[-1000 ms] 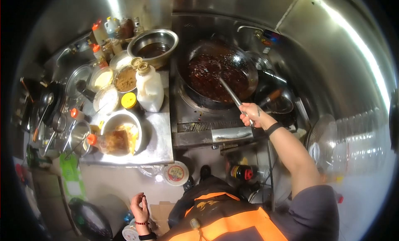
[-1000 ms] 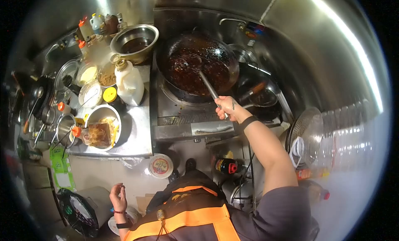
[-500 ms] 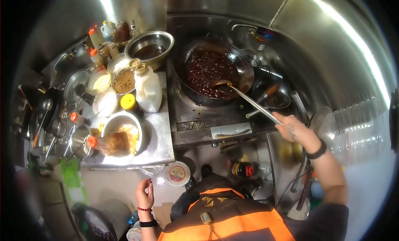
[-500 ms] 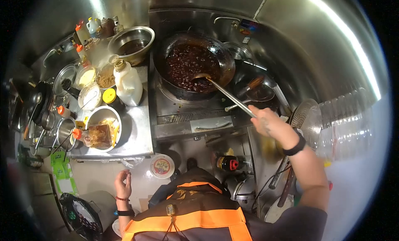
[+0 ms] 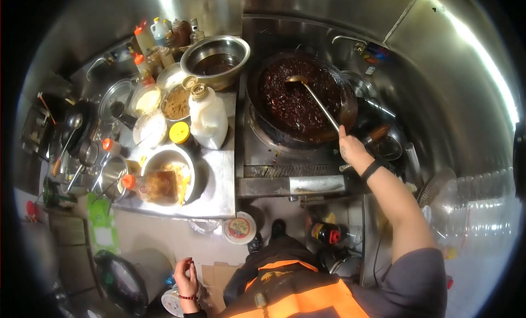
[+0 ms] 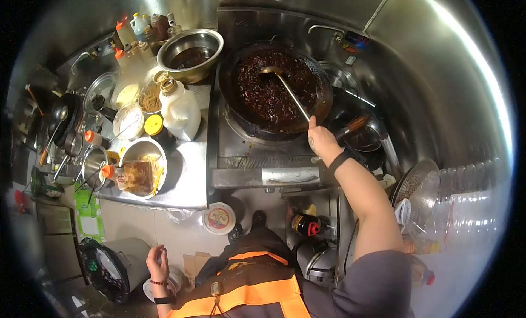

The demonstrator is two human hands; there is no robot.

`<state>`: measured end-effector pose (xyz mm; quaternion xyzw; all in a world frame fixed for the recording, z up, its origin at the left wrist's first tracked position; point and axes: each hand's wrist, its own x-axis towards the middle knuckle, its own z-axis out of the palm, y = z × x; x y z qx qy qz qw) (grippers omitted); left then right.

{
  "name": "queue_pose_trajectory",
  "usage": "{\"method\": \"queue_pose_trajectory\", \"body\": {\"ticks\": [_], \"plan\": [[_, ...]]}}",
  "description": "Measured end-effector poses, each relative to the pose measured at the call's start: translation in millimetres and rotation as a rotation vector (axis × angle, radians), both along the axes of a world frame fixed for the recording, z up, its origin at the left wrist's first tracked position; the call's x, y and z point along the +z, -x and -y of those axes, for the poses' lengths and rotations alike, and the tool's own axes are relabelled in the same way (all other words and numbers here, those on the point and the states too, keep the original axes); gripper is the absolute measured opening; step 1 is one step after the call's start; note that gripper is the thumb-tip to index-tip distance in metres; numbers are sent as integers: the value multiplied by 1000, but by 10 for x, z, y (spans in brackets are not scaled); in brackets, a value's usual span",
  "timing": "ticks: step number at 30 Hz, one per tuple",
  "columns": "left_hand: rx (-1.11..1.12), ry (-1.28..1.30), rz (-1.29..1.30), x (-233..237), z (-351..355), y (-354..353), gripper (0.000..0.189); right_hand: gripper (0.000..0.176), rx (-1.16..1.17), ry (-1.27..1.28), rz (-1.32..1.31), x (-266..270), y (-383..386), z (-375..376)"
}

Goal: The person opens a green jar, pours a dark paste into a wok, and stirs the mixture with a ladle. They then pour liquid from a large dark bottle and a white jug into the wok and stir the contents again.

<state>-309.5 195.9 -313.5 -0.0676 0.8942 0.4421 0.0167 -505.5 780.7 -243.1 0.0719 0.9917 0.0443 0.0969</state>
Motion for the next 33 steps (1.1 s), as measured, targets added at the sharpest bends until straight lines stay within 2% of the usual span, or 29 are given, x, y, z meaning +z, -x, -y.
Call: {"method": "queue_pose_trajectory", "body": {"ticks": [1, 2, 3, 4, 5, 7, 9, 10, 11, 13, 16, 19, 21, 23, 24, 25, 27, 29, 31, 33], "plan": [[3, 5, 0, -33, 0, 3, 13, 46, 8, -30, -30, -3, 64, -41], [-2, 2, -3, -13, -42, 9, 13, 42, -175, -2, -53, -99, 192, -178], [6, 5, -3, 30, -59, -24, 14, 42, -248, 0, -48, -18, 234, -280], [-9, 25, 27, 113, -94, 3, 15, 40, -209, -61, -80, 82, 210, -325], [13, 34, 38, 157, -113, 17, 15, 35, -204, -20, -102, 86, 168, -443], [-54, 42, -24, 162, -144, 93, 16, 22, -28, 98, -283, -110, -83, -697], [-41, -13, -11, 108, -153, 158, 15, 10, -639, 730, -4, 294, -325, -125], [-62, -13, -21, 56, -153, 183, 15, 7, -827, 1044, 4, 308, -469, 20], [-82, -12, -31, 14, -152, 205, 15, 9, -948, 1217, -26, 341, -602, 188], [-98, -46, -2, -32, -198, 271, 15, 9, -931, 1420, 34, 512, -778, 401], [-172, -68, -7, -37, -302, 405, 15, 5, -897, 1512, 62, 909, -919, 479], [-232, -107, -31, -107, -348, 566, 15, 15, -795, 1396, 130, 1394, -1176, 557], [-260, -114, -54, -203, -334, 649, 15, 43, -748, 1218, 66, 1676, -1369, 596], [-288, -122, -106, -204, -368, 742, 15, 50, -570, 973, 85, 1788, -1548, 466], [-286, -135, -107, -217, -370, 762, 16, 50, -569, 965, 72, 1758, -1625, 355], [-286, -146, -118, -211, -375, 770, 16, 53, -87, 608, -107, 1658, -1700, 227], [-265, -142, -123, -206, -367, 752, 16, 59, 142, 282, -93, 1651, -1782, 274], [-270, -137, -137, -292, -307, 665, 15, 57, -15, 117, 115, 1436, -1620, 429], [-223, -103, -83, -321, -266, 549, 15, 59, -82, 77, 187, 961, -1349, 412], [-184, -133, -66, -269, -233, 430, 15, 60, 8, 56, 133, 596, -1029, 389]]}}
